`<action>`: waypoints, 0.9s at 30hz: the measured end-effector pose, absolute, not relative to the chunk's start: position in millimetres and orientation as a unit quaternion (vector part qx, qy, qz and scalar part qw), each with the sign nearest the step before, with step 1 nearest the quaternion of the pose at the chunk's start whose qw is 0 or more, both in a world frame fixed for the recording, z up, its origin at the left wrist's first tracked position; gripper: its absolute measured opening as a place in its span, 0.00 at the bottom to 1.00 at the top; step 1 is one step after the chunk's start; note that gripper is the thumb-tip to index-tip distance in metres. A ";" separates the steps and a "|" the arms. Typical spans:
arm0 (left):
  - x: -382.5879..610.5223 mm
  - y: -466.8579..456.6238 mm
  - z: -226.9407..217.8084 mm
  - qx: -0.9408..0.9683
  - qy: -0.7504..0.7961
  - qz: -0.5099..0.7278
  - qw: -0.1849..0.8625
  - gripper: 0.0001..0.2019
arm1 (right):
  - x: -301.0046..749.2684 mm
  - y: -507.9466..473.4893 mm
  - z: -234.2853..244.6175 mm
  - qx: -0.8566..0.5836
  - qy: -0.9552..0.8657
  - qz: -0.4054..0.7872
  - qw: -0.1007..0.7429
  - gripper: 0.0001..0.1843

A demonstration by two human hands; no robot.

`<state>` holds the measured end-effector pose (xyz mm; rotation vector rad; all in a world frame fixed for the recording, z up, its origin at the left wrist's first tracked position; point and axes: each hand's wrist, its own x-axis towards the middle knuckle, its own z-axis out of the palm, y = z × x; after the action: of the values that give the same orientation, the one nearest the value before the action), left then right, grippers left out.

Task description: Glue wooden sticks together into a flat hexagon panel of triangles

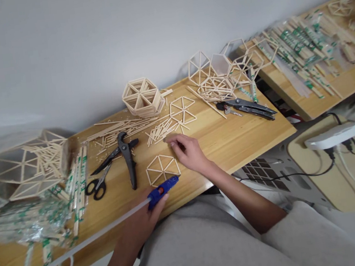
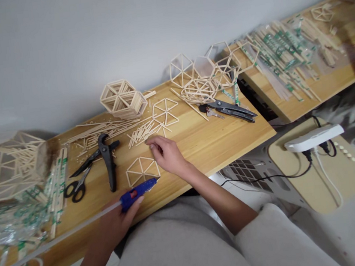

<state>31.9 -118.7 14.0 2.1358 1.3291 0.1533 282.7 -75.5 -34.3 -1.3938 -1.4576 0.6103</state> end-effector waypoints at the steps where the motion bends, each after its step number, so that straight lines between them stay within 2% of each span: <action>1: 32.3 -118.6 13.7 0.809 0.500 0.058 0.303 0.21 | 282.6 -75.4 -34.2 -0.572 -0.602 0.251 0.498 0.10; 27: 34.9 -114.7 16.5 0.820 0.475 0.070 0.313 0.20 | 282.8 -75.4 -36.0 -0.577 -0.601 0.252 0.492 0.10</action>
<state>34.9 -114.7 16.5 2.1625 1.2516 0.1844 282.8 -75.4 -36.0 -1.4007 -1.4585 0.6122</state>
